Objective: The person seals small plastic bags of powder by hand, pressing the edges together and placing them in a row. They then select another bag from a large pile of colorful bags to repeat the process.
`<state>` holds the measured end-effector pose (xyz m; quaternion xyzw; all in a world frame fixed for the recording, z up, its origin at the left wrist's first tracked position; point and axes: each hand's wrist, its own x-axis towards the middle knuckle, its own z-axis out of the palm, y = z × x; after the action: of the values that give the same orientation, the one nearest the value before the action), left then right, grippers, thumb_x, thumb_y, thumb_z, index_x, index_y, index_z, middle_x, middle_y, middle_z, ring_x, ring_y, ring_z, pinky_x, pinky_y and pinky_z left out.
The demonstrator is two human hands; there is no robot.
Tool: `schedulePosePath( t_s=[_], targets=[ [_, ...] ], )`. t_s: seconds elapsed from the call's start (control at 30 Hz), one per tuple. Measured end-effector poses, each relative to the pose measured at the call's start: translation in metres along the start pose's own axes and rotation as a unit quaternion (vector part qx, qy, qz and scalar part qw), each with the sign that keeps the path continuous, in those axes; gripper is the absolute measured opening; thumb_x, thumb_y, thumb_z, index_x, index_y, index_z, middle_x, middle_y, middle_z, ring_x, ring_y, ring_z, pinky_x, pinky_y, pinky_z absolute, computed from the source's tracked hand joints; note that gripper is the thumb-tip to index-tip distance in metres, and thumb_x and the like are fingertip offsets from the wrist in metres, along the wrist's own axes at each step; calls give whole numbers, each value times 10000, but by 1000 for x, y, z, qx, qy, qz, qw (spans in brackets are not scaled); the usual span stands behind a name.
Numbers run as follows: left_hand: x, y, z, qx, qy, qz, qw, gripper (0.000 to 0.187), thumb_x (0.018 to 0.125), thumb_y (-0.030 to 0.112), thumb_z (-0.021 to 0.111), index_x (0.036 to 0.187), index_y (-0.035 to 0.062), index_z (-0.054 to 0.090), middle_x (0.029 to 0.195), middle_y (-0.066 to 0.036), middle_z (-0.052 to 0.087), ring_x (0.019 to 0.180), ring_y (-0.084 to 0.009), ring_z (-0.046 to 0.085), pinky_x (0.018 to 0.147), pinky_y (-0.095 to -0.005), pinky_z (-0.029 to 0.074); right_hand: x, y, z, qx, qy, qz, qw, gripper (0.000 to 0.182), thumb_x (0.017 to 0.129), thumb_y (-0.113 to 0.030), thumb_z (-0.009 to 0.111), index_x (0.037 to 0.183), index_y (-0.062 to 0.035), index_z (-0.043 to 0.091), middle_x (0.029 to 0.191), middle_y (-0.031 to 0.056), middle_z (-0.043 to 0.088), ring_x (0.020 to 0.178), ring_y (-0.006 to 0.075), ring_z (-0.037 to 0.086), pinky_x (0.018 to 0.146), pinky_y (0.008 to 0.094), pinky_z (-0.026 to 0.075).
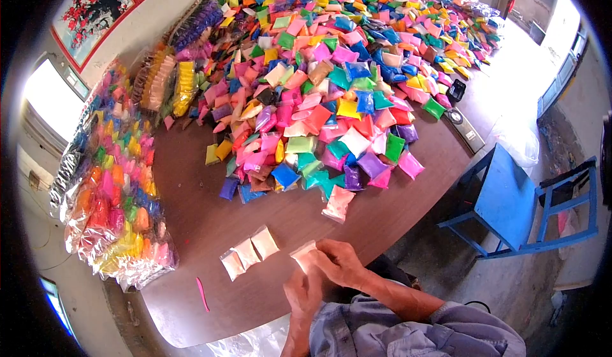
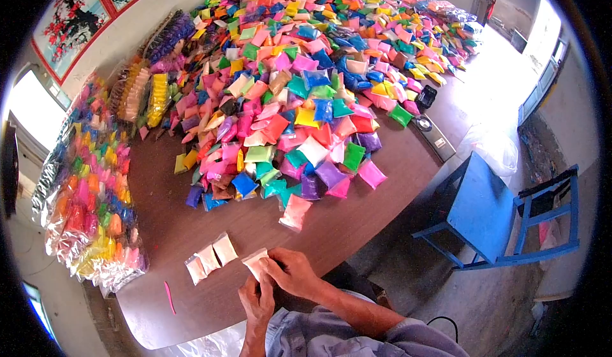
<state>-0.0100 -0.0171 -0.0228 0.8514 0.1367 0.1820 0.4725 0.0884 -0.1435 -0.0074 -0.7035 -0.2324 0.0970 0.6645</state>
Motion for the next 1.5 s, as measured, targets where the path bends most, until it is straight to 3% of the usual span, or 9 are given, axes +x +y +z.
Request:
schedulePosePath(
  t_s=[0.13,0.27,0.37,0.67,0.73,0.83,1.03,1.47,1.5],
  targets=[
    [12,34,6,-207,54,-18,977,252,1002,122,679,827,-14,560,698,-70,467,646,-142,448,535,-355,350,-2,2,-3,14,-1,17,1000,311,1033,-268,663,1039,38,720,837,148,713,699,186,673,617,338,526],
    [2,3,-1,-142,26,-34,989,226,1016,122,658,863,-24,581,723,-37,489,681,-101,466,548,-311,368,0,-10,0,22,22,0,1000,225,995,-186,683,913,24,683,721,94,585,640,144,556,566,327,453],
    [1,11,-7,-50,-3,-42,998,301,1079,223,576,1096,-58,681,851,-99,703,761,-138,625,642,-316,486,1,-14,1,-2,29,-24,999,233,995,-192,689,908,24,680,723,84,577,645,131,550,567,315,452],
    [8,29,1,-225,37,-34,973,217,1039,148,620,1072,-60,671,917,-70,671,846,-145,617,722,-300,502,-1,-4,0,55,12,4,998,210,993,-187,690,942,17,681,735,92,590,624,149,555,564,305,451],
    [7,34,-3,-270,27,-95,958,239,1048,154,609,1114,-67,671,1010,-74,687,933,-159,631,794,-301,510,-2,-6,-3,2,-22,2,1000,279,1009,-247,684,1013,29,723,823,143,697,697,210,691,600,351,525],
    [7,33,-1,-229,56,-79,969,259,1091,196,562,1094,-35,678,933,-40,686,840,-92,598,708,-275,490,1,-10,-1,-6,0,-56,998,188,971,-182,703,933,0,685,740,94,588,616,179,567,562,323,452],
    [2,11,-4,-106,35,-49,993,239,1089,176,560,1026,-30,663,838,-23,638,752,-76,538,618,-266,430,0,-8,-1,-5,-10,-29,1000,221,986,-204,694,1001,16,720,826,153,683,681,252,685,596,366,520],
    [7,21,-5,-174,70,-61,980,178,1083,132,577,1007,-6,660,836,8,615,738,-64,496,612,-254,413,1,-2,4,-57,7,-99,993,108,928,-124,710,948,-18,723,796,117,655,663,237,649,580,346,499],
    [5,16,-8,-145,61,-85,984,193,1068,135,587,1025,-33,672,876,-60,666,806,-111,573,684,-284,471,2,-2,4,-57,15,-98,993,107,925,-123,711,954,-20,723,803,117,657,670,244,650,585,352,502]
  ],
)
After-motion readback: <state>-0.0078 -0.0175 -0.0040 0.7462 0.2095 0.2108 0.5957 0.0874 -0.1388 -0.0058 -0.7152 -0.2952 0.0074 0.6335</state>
